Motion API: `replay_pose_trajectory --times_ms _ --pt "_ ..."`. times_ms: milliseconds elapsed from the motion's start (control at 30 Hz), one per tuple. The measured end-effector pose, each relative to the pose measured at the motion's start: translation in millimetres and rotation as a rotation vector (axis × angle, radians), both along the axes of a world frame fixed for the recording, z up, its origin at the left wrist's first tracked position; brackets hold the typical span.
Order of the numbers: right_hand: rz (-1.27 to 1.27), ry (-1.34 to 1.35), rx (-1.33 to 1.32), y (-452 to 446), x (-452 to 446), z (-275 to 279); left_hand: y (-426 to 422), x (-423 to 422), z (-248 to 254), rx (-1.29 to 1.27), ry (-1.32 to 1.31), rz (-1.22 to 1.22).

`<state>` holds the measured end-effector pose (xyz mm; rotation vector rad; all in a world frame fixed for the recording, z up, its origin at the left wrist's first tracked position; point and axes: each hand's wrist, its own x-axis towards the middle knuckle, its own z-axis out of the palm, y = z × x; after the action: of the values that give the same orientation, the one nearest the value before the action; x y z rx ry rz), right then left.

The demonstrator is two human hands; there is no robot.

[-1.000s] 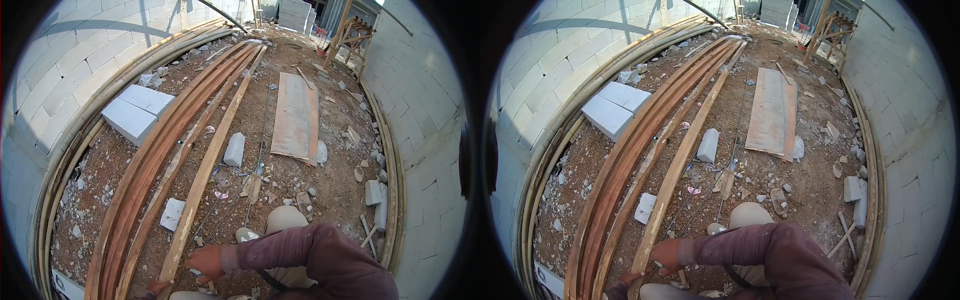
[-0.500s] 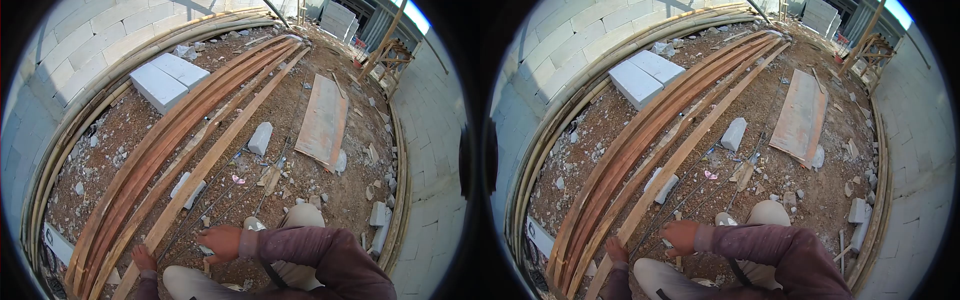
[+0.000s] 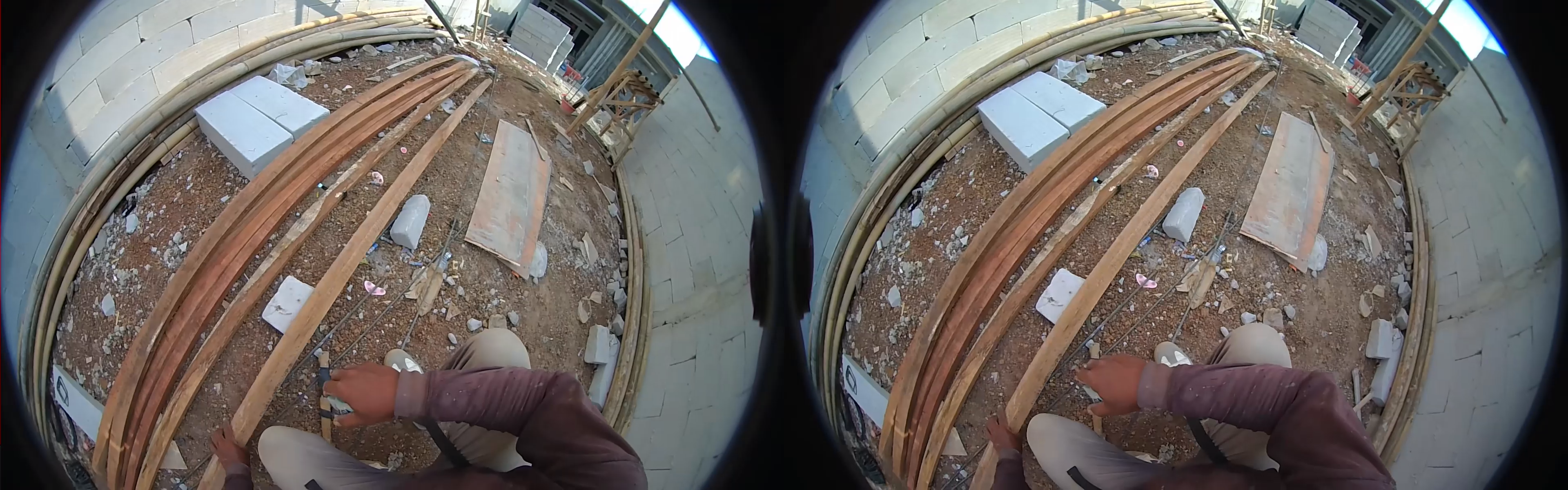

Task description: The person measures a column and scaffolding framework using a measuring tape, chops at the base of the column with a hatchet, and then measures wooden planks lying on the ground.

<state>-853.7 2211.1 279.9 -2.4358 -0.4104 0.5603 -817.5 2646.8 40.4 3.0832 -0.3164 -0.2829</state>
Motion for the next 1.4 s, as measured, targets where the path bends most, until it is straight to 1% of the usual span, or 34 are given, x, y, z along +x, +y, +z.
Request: replay_pose_trajectory --times_ms 100,200,233,333,367,467,533,567,600,633,733,767,867,933,1000,1033,1067,1100,1133,1167,1200,1267,1300,1367,1400 --pt "0.028 0.03 0.032 11 3 -5 -12 -12 26 -0.062 -0.004 -0.069" --pt "0.044 0.042 -0.009 13 0 -8 -5 -33 3 -0.087 0.027 0.002" --pt "0.047 0.035 -0.03 14 -3 -11 -3 -40 -4 -0.085 -0.089 -0.083" --pt "0.047 0.043 -0.054 17 -5 -17 12 -58 -26 -0.015 -0.197 -0.136" --pt "0.056 0.054 -0.049 18 -5 -18 12 -59 -16 -0.081 -0.07 -0.06" --pt "0.055 0.064 -0.05 20 -6 -19 22 -49 7 -0.102 -0.164 -0.077" --pt "0.068 0.05 -0.07 19 -5 -21 22 -31 24 -0.064 -0.094 0.014" --pt "0.088 0.042 -0.068 22 -4 -24 26 -21 27 -0.063 -0.113 -0.016" --pt "0.103 0.038 -0.06 26 -3 -23 34 -13 17 -0.012 -0.122 -0.031" --pt "0.107 0.036 -0.06 28 -4 -16 34 -5 22 0.013 -0.092 -0.023" --pt "0.122 0.062 -0.048 37 1 -12 22 -20 28 0.024 -0.052 -0.019" --pt "0.112 0.081 -0.039 38 0 -12 18 -22 27 0.02 -0.043 -0.038" --pt "0.113 0.098 -0.089 34 -3 -14 22 -51 6 0.004 0.102 -0.047" --pt "0.1 0.103 -0.089 31 -4 -19 37 -67 -32 0.0 0.001 -0.087" --pt "0.087 0.101 -0.096 29 -5 -23 47 -67 -48 0.012 -0.013 -0.057" --pt "0.082 0.095 -0.1 30 -4 -25 45 -61 -50 0.019 -0.022 -0.034" --pt "0.084 0.088 -0.103 30 -4 -28 37 -50 -39 0.027 -0.018 -0.003" --pt "0.079 0.058 -0.079 30 -5 -36 28 -36 -11 0.042 -0.011 0.034" --pt "0.077 0.054 -0.077 30 -6 -36 24 -28 6 0.065 0.002 0.076" --pt "0.08 0.049 -0.071 30 -6 -35 32 -17 2 0.025 -0.015 0.082" --pt "0.086 0.034 -0.066 30 -3 -34 37 -10 2 0.034 -0.02 0.082" --pt "0.067 0.087 -0.071 24 0 -29 41 0 2 0.052 -0.029 0.073" --pt "0.05 0.121 -0.07 21 -2 -27 43 -2 -3 0.073 -0.056 0.057" --pt "0.032 0.1 -0.093 10 -7 -32 38 -16 -15 0.109 -0.106 0.023" --pt "0.025 0.091 -0.102 6 -10 -34 34 -23 -19 0.094 -0.049 0.02"
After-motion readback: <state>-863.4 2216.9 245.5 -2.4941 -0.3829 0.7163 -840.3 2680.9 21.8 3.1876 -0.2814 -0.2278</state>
